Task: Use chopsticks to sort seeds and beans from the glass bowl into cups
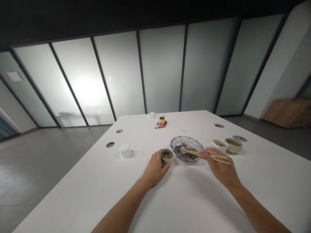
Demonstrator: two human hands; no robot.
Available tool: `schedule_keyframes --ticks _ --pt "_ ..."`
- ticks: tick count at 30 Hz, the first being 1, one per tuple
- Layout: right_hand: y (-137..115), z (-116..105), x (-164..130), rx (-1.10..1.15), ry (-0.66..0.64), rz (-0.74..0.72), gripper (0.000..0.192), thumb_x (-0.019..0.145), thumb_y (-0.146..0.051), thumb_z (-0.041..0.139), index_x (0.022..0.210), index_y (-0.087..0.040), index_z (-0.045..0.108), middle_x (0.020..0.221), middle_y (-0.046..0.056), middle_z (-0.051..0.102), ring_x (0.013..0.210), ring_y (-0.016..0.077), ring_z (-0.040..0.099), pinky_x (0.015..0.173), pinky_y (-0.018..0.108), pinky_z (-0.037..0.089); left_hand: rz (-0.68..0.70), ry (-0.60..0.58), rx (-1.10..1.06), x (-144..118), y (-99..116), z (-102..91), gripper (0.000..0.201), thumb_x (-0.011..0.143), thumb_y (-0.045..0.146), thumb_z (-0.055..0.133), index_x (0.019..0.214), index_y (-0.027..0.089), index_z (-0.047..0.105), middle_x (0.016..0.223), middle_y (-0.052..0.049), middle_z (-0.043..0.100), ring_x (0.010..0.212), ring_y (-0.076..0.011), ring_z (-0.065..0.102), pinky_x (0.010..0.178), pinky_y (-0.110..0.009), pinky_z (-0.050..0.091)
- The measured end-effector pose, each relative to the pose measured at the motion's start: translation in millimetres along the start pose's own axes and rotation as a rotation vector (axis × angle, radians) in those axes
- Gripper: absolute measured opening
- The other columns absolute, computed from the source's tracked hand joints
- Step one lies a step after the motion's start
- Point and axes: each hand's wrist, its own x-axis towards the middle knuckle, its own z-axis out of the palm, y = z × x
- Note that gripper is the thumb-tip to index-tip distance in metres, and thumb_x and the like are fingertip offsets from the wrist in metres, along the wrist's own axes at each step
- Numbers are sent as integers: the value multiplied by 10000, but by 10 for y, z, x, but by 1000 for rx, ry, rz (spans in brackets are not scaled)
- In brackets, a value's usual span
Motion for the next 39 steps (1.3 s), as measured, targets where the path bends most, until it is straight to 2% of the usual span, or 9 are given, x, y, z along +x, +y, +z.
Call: schedule_keyframes --ticks 4,8,11,15,20,24,28,31,39 --pt "25 -9 13 61 93 82 626 996 -857 648 866 -278 849 934 97 868 865 306 848 811 450 704 -7 -10 15 2 5 -1 728 992 321 750 1658 234 470 1652 -166 595 1551 -362 539 1344 -546 420" --pt "54 34 16 367 147 238 548 938 -818 771 903 -277 849 960 83 870 766 285 859 824 473 762 -7 -9 17 -2 11 -5 725 993 323 742 1658 226 469 1648 -167 598 1549 -360 539 1349 -549 415" --pt "37 78 8 569 134 284 494 911 -769 842 894 -275 842 956 62 870 772 266 863 867 486 780 -4 -9 14 -2 7 -4 731 989 324 745 1659 221 472 1640 -168 603 1543 -361 546 1346 -548 420" --pt "-32 126 -27 667 41 307 467 926 -732 854 908 -265 842 968 49 856 838 250 867 923 473 776 -6 0 4 2 -2 5 743 980 314 762 1662 238 476 1653 -157 596 1550 -358 540 1342 -541 424" --pt "-70 152 -56 626 -52 289 494 918 -760 840 927 -266 839 1006 69 851 799 262 849 864 474 776 1 9 -2 3 -10 18 742 973 291 770 1656 246 484 1651 -152 601 1549 -353 543 1331 -537 432" --pt "-25 70 -11 490 13 239 539 953 -813 751 906 -281 821 943 73 855 721 280 823 761 489 751 6 9 -5 6 -30 21 738 976 303 773 1655 244 489 1648 -157 603 1546 -355 546 1333 -540 429" --pt "39 -77 48 95 181 39 612 1055 -821 584 876 -282 812 861 81 840 801 297 817 776 452 689 3 7 -1 13 -41 24 736 974 307 772 1650 228 492 1639 -169 605 1540 -362 549 1329 -551 433" --pt "60 -132 61 -87 177 -131 611 1108 -770 532 850 -282 794 841 77 834 815 278 806 752 401 645 -3 -4 15 17 -32 24 731 978 300 755 1651 211 484 1646 -177 595 1544 -362 540 1339 -553 421" --pt "34 -48 36 -126 107 -197 578 1154 -708 498 868 -279 760 836 49 817 776 235 787 727 353 605 -7 2 4 15 -21 16 725 974 317 753 1643 237 486 1634 -161 607 1535 -352 547 1341 -548 424"
